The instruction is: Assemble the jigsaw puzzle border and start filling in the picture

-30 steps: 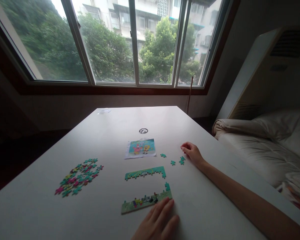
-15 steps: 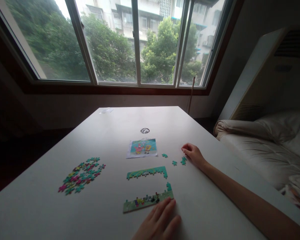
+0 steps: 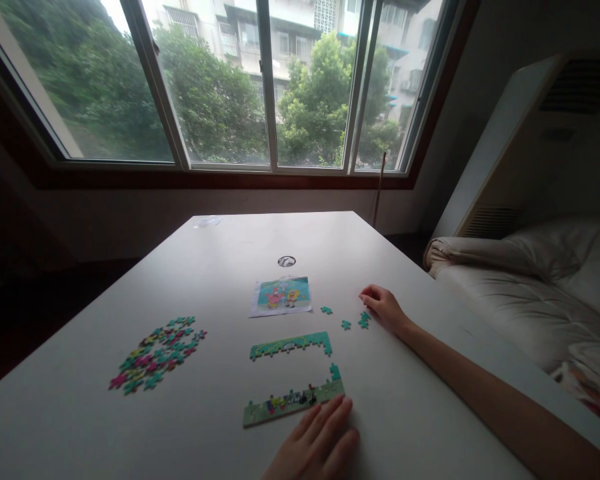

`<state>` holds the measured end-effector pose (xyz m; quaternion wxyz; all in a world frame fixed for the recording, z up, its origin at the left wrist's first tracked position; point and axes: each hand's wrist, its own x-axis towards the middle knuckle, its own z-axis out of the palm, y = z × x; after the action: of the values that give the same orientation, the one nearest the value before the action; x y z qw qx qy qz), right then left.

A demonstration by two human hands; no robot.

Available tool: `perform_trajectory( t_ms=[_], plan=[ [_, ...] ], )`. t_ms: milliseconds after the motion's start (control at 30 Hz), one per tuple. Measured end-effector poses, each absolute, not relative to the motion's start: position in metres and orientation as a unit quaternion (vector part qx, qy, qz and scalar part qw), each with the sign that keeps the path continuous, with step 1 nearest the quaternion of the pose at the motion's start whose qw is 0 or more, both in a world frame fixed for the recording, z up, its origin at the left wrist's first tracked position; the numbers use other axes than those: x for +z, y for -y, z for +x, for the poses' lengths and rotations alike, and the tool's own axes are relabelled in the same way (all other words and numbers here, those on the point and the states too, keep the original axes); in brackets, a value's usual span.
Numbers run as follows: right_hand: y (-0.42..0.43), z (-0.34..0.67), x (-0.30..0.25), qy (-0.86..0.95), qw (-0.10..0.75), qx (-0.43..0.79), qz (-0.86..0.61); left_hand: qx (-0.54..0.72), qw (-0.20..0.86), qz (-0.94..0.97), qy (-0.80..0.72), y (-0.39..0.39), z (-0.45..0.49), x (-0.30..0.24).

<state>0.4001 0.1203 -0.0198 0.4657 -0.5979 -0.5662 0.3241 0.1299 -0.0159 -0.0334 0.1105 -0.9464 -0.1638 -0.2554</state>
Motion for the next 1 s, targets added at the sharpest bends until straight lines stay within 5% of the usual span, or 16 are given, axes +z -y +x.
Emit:
perform_trajectory(
  t_ms=[600, 1000],
  plan=[
    [-0.127, 0.428, 0.004, 0.710, 0.241, 0.457, -0.479, -0.266, 0.137, -0.941, 0.155, 0.015, 0.130, -0.023],
    [-0.123, 0.433, 0.009, 0.724, 0.224, 0.468, -0.455, -0.248, 0.124, -0.949, 0.154, 0.014, 0.129, -0.032]
  ],
)
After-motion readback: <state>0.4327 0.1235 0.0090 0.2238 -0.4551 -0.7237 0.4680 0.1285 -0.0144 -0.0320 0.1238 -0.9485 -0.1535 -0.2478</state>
